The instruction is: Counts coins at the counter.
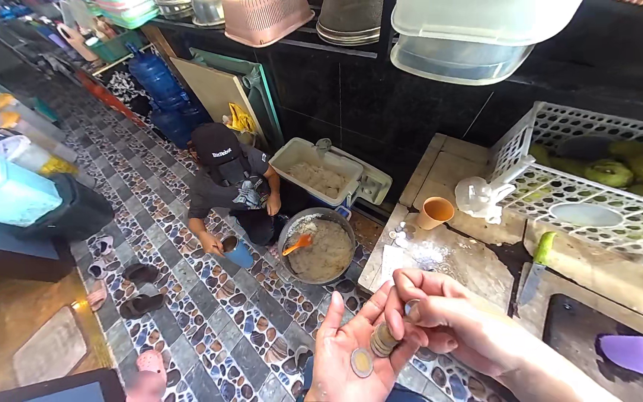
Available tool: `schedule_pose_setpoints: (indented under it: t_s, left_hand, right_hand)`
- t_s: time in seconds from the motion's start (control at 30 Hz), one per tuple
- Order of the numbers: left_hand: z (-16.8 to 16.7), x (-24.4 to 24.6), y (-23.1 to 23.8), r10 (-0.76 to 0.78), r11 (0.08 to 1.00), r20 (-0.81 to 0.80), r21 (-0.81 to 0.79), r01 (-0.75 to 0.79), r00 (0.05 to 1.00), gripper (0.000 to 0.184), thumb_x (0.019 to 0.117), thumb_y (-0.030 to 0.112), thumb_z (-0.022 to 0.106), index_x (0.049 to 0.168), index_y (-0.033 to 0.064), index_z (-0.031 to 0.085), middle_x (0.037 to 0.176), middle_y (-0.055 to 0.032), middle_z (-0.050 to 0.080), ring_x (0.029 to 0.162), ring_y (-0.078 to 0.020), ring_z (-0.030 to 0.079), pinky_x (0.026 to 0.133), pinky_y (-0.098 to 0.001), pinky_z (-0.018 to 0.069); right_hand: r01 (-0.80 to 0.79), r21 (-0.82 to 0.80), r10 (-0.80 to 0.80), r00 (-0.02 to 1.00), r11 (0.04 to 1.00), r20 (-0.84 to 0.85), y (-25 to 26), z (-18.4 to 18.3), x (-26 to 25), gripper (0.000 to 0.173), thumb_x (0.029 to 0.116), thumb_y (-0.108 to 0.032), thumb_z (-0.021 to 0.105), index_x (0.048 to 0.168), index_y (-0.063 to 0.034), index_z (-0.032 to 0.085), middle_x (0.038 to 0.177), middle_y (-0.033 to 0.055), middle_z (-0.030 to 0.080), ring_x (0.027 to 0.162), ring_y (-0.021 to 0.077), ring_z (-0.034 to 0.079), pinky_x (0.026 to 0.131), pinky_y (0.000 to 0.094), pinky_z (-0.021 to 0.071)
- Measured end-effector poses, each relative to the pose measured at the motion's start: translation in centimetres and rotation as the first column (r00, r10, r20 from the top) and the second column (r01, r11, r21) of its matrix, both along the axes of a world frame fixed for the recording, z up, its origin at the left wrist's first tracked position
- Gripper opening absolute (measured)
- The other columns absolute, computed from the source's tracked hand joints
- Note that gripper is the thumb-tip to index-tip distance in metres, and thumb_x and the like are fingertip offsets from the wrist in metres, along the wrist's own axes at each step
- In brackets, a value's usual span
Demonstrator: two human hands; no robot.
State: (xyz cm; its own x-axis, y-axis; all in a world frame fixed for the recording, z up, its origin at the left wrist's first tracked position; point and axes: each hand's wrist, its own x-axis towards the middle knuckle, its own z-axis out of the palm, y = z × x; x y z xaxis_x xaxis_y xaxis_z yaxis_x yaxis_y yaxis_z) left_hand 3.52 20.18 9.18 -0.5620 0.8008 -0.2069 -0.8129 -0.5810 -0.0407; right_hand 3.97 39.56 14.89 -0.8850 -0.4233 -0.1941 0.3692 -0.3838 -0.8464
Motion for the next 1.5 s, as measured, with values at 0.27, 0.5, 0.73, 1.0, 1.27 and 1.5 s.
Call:
schedule_pose_setpoints:
  t_s: [0.27, 0.5, 0.73, 1.0, 1.27, 1.5]
  left_hand:
    - [-0.4, 0.0, -0.2, -0.035, 0.999, -0.004, 0.018, 0.035, 0.999, 0.086, 0.0977, 0.071, 0.020, 0.153, 0.0094, 0.045, 0.150, -0.0158, 0.053, 0.134, -0.0264, 0.056, 0.105, -0.0415, 0.0495]
    - [-0.3, 0.3, -0.4, -0.056, 0.998, -0.063, -0.046, 0.053, 0.996, 0.087, 0.0974, 0.072, 0.017, 0.154, 0.0113, 0.044, 0.152, -0.0145, 0.052, 0.138, -0.0270, 0.052, 0.111, -0.0439, 0.0445]
    - [0.1, 0.1, -0.4, 0.030, 0.996, -0.021, -0.086, -0.032, 0.999, 0.091, 0.0983, 0.070, 0.015, 0.150, 0.0019, 0.045, 0.137, -0.0241, 0.058, 0.126, -0.0369, 0.058, 0.112, -0.0522, 0.0430]
    - [1.4, 0.2, -0.3, -0.003, 0.991, 0.030, -0.134, 0.007, 1.000, 0.091, 0.0979, 0.072, 0.010, 0.148, 0.0091, 0.051, 0.138, -0.0200, 0.059, 0.123, -0.0319, 0.061, 0.104, -0.0467, 0.0494]
    - [1.2, 0.1, -0.3, -0.012, 0.992, -0.004, -0.123, 0.011, 1.000, 0.090, 0.0977, 0.071, 0.008, 0.153, 0.0105, 0.045, 0.145, -0.0193, 0.055, 0.130, -0.0319, 0.056, 0.108, -0.0473, 0.0464]
    - [0.5, 0.3, -0.5, 0.010, 0.999, -0.003, -0.038, -0.010, 1.000, 0.086, 0.0998, 0.068, 0.015, 0.154, 0.0083, 0.044, 0.154, -0.0182, 0.047, 0.136, -0.0305, 0.052, 0.109, -0.0443, 0.0459]
  right_hand:
    - [0.388, 0.759, 0.428, 0.650, 0.523, -0.628, -2.4, -1.4, 1.8, 0.027, 0.0957, -0.038, 0.070, 0.118, -0.0224, 0.073, 0.093, 0.0068, 0.063, 0.076, 0.0197, 0.064, 0.059, 0.0375, 0.0548]
    - [0.326, 0.736, 0.440, 0.634, 0.594, -0.636, -3.0, -1.8, 1.3, 0.015, 0.0893, -0.027, 0.076, 0.089, -0.0140, 0.068, 0.086, 0.0039, 0.060, 0.074, 0.0158, 0.062, 0.058, 0.0329, 0.0517]
    - [-0.016, 0.014, 0.014, 0.992, 1.000, 0.127, 0.1, -0.1, -1.1, 0.012, 0.0905, -0.008, 0.046, 0.095, -0.0177, 0.051, 0.077, -0.0006, 0.065, 0.051, -0.0007, 0.049, 0.041, 0.0146, 0.0316]
    - [0.314, 0.844, 0.552, 0.647, 0.435, -0.525, 0.2, -0.5, 0.4, 0.031, 0.0895, -0.031, 0.075, 0.118, -0.0176, 0.071, 0.089, 0.0064, 0.066, 0.068, 0.0201, 0.065, 0.056, 0.0392, 0.0549]
    - [0.446, 0.797, 0.608, 0.520, 0.407, -0.601, -0.1, -1.2, 0.3, 0.023, 0.0909, -0.029, 0.072, 0.107, -0.0120, 0.073, 0.086, 0.0069, 0.064, 0.066, 0.0198, 0.065, 0.052, 0.0353, 0.0538]
    - [0.491, 0.716, 0.528, 0.484, 0.497, -0.698, -0.7, -2.2, 0.4, 0.024, 0.0926, -0.034, 0.073, 0.105, -0.0140, 0.072, 0.087, 0.0047, 0.065, 0.068, 0.0156, 0.065, 0.054, 0.0309, 0.0538]
